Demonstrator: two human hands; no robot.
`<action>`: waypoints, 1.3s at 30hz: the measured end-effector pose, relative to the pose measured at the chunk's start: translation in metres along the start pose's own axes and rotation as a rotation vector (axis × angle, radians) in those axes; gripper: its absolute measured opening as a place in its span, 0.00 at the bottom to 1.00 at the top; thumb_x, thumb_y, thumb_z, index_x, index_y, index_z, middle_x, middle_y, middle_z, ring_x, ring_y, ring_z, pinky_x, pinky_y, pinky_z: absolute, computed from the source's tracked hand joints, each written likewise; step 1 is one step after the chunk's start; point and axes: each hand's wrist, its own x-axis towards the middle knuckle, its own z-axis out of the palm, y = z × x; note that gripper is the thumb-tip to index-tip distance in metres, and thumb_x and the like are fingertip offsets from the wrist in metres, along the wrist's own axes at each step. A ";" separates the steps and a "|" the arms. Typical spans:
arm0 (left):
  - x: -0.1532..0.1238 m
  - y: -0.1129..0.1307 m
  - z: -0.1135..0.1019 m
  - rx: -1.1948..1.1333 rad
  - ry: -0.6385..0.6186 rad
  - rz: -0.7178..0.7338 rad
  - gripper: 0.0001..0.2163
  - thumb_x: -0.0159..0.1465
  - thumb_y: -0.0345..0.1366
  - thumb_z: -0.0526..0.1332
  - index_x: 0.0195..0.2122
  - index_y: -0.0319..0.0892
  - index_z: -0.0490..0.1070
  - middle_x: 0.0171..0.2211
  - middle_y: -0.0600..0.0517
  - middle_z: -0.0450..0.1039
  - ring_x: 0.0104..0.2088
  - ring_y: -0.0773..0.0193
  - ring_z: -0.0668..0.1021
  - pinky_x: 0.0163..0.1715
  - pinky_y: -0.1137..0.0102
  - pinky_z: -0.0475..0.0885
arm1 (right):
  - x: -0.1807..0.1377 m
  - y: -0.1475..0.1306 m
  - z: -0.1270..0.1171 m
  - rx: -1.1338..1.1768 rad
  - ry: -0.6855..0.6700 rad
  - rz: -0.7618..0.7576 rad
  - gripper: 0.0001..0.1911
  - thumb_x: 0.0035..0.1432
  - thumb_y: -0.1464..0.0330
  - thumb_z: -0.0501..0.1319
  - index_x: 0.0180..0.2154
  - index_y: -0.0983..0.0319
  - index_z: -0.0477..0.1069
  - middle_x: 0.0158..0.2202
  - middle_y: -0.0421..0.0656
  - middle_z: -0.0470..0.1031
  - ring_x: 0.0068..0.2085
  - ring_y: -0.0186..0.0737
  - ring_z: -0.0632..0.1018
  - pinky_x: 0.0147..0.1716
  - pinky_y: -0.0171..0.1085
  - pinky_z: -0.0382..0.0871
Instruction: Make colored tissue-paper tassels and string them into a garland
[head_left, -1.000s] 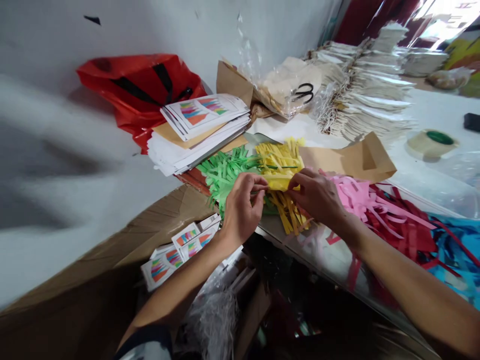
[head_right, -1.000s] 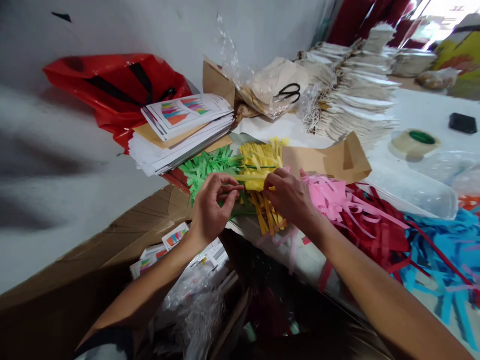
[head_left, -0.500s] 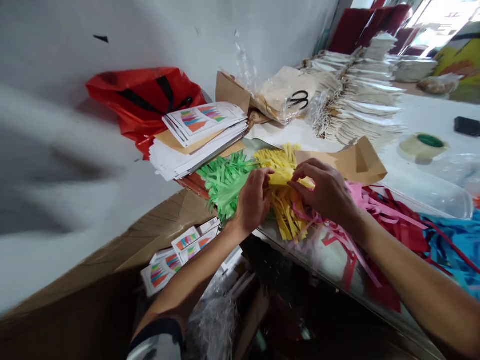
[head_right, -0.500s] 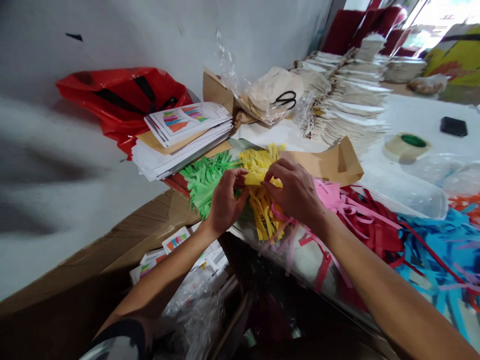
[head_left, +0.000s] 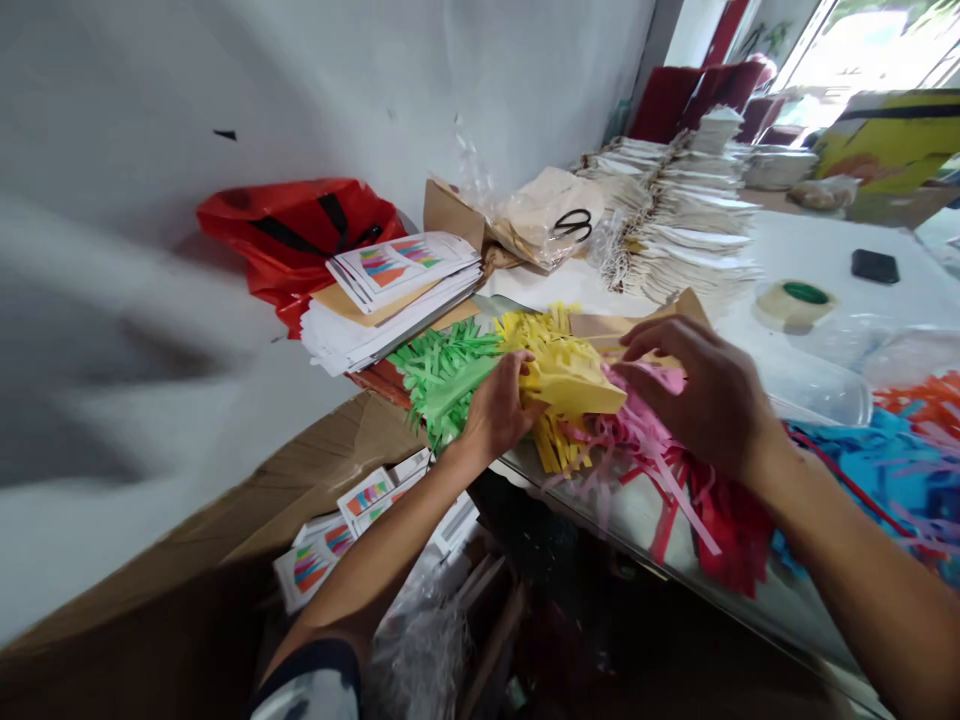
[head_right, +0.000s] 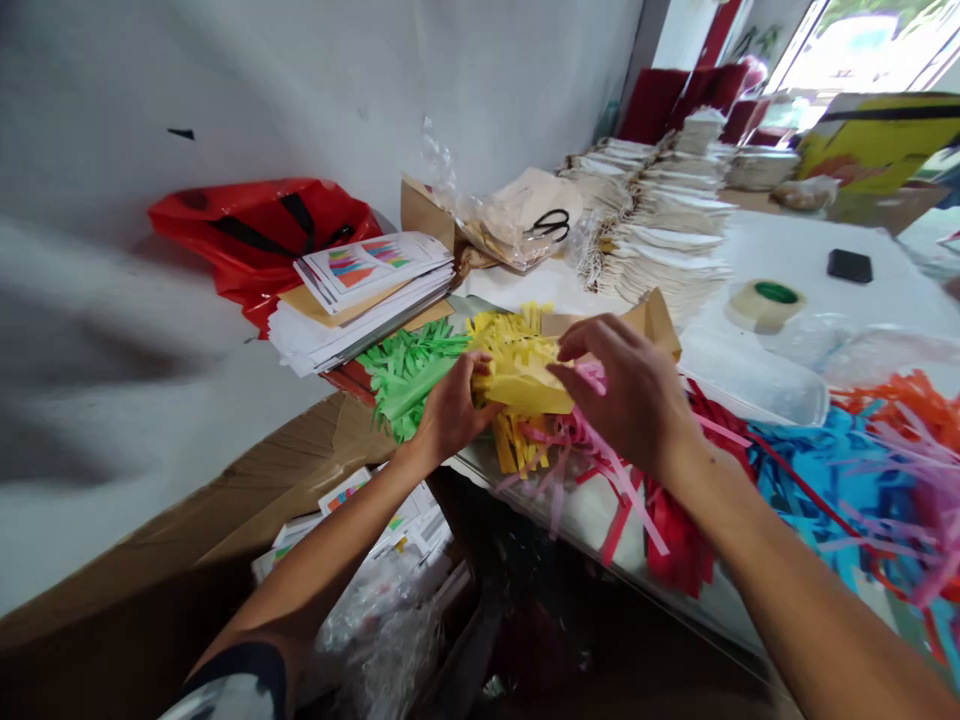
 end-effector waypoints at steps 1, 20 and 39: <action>0.000 0.003 -0.001 -0.001 -0.011 -0.013 0.29 0.61 0.35 0.71 0.61 0.44 0.62 0.54 0.44 0.76 0.52 0.52 0.81 0.53 0.57 0.77 | -0.006 0.000 0.005 -0.037 -0.061 -0.002 0.10 0.66 0.64 0.67 0.47 0.58 0.73 0.48 0.48 0.81 0.46 0.50 0.82 0.44 0.47 0.74; -0.017 0.103 -0.062 0.115 -0.075 0.221 0.32 0.58 0.26 0.63 0.65 0.46 0.69 0.60 0.46 0.76 0.61 0.50 0.75 0.66 0.52 0.68 | -0.102 -0.029 -0.114 -0.004 0.261 0.587 0.08 0.65 0.59 0.67 0.39 0.56 0.79 0.37 0.38 0.82 0.32 0.37 0.81 0.26 0.34 0.67; -0.061 0.272 0.019 -0.788 -1.237 0.306 0.06 0.59 0.29 0.66 0.38 0.42 0.75 0.31 0.55 0.76 0.30 0.68 0.75 0.31 0.74 0.70 | -0.252 -0.079 -0.177 0.701 -0.116 0.593 0.42 0.64 0.39 0.59 0.72 0.50 0.61 0.71 0.48 0.66 0.72 0.62 0.66 0.69 0.55 0.63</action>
